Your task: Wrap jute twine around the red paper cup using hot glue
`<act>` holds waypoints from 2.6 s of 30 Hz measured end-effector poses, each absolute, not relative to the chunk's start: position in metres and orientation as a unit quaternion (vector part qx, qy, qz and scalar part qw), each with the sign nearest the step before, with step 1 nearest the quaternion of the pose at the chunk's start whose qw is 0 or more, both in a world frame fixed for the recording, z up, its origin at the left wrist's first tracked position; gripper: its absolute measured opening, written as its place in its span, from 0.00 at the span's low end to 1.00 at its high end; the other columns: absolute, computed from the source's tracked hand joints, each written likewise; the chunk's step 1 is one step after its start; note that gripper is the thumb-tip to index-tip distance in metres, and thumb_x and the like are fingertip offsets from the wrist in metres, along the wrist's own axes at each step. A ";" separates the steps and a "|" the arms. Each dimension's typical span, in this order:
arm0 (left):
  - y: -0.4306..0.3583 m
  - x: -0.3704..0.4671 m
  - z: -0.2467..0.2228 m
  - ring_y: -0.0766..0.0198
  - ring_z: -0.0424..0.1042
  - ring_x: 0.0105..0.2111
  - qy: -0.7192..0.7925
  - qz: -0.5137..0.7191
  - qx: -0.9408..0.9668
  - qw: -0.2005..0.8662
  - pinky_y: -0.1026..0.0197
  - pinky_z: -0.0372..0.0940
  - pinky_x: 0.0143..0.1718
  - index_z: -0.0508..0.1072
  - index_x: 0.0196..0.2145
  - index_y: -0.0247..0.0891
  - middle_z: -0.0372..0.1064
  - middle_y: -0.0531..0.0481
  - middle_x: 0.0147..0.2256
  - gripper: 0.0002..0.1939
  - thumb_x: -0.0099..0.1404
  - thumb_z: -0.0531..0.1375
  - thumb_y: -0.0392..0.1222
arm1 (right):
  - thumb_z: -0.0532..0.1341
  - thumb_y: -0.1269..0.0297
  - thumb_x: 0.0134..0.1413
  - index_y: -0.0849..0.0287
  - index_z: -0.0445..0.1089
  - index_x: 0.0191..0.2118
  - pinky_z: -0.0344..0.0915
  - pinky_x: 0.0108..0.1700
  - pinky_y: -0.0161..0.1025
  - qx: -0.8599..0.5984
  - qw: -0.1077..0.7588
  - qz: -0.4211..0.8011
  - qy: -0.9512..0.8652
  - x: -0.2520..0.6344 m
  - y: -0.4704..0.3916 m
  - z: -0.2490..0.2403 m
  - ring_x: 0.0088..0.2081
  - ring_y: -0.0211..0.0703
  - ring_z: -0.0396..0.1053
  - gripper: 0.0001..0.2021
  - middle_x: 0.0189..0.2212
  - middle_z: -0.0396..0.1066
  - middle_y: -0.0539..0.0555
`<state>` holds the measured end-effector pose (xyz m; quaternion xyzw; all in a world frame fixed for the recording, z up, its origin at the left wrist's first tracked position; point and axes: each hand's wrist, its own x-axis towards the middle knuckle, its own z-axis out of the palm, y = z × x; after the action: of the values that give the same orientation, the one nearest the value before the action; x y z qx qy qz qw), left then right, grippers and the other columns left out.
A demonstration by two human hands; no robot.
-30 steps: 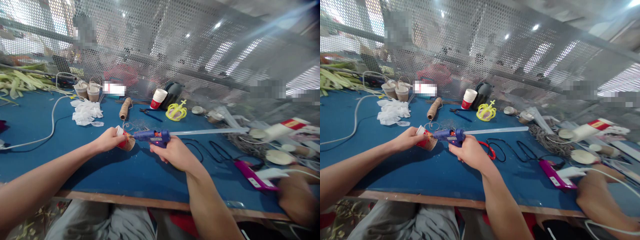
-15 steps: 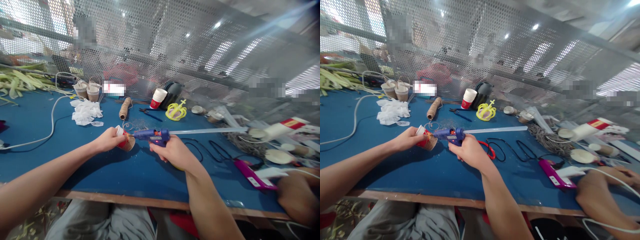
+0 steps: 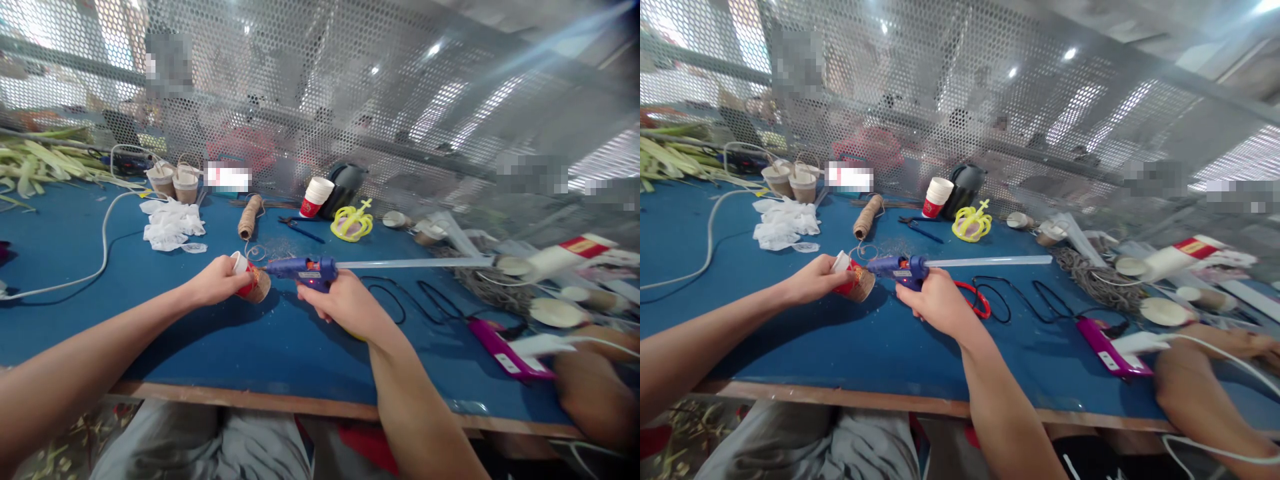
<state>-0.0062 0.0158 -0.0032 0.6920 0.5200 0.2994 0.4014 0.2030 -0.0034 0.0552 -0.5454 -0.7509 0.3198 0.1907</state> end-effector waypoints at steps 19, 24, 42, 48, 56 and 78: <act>0.016 -0.005 -0.002 0.73 0.46 0.16 0.522 0.297 0.689 0.405 0.67 0.43 0.16 0.54 0.15 0.38 0.46 0.58 0.15 0.14 0.52 0.50 0.47 | 0.56 0.62 0.45 0.62 0.65 0.22 0.56 0.16 0.30 -0.558 0.180 0.325 -0.742 0.201 -0.006 0.058 0.12 0.32 0.57 0.09 0.09 0.58 0.46; 0.016 -0.005 -0.001 0.73 0.46 0.16 0.521 0.299 0.688 0.406 0.66 0.43 0.17 0.53 0.15 0.38 0.46 0.58 0.15 0.14 0.52 0.50 0.47 | 0.56 0.62 0.45 0.62 0.65 0.22 0.56 0.16 0.30 -0.560 0.180 0.327 -0.740 0.202 -0.007 0.059 0.12 0.32 0.57 0.09 0.09 0.58 0.45; 0.016 -0.005 0.000 0.72 0.47 0.17 0.514 0.298 0.693 0.408 0.67 0.44 0.17 0.54 0.16 0.37 0.46 0.58 0.16 0.14 0.52 0.50 0.46 | 0.56 0.62 0.45 0.62 0.64 0.21 0.56 0.16 0.29 -0.559 0.167 0.315 -0.748 0.203 -0.009 0.061 0.12 0.32 0.57 0.10 0.09 0.58 0.46; 0.016 -0.006 -0.001 0.72 0.46 0.17 0.512 0.300 0.695 0.407 0.66 0.43 0.17 0.54 0.15 0.38 0.46 0.58 0.15 0.14 0.52 0.50 0.46 | 0.56 0.62 0.45 0.62 0.64 0.21 0.56 0.16 0.28 -0.554 0.169 0.322 -0.749 0.205 -0.009 0.060 0.12 0.31 0.57 0.09 0.09 0.58 0.46; 0.016 -0.006 -0.001 0.72 0.46 0.17 0.512 0.298 0.696 0.405 0.66 0.43 0.17 0.54 0.15 0.38 0.46 0.58 0.15 0.14 0.52 0.50 0.46 | 0.56 0.63 0.44 0.61 0.64 0.21 0.56 0.16 0.28 -0.558 0.162 0.329 -0.745 0.204 -0.011 0.063 0.12 0.31 0.57 0.08 0.09 0.58 0.45; 0.016 -0.006 0.000 0.72 0.46 0.17 0.520 0.300 0.689 0.407 0.66 0.43 0.17 0.53 0.15 0.38 0.46 0.58 0.15 0.15 0.52 0.51 0.47 | 0.56 0.62 0.45 0.62 0.65 0.22 0.56 0.16 0.29 -0.558 0.185 0.323 -0.742 0.203 -0.007 0.059 0.12 0.32 0.57 0.09 0.09 0.58 0.45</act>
<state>-0.0060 0.0159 -0.0005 0.6890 0.5199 0.2995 0.4066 0.2025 -0.0071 0.0590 -0.5581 -0.7418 0.3227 0.1847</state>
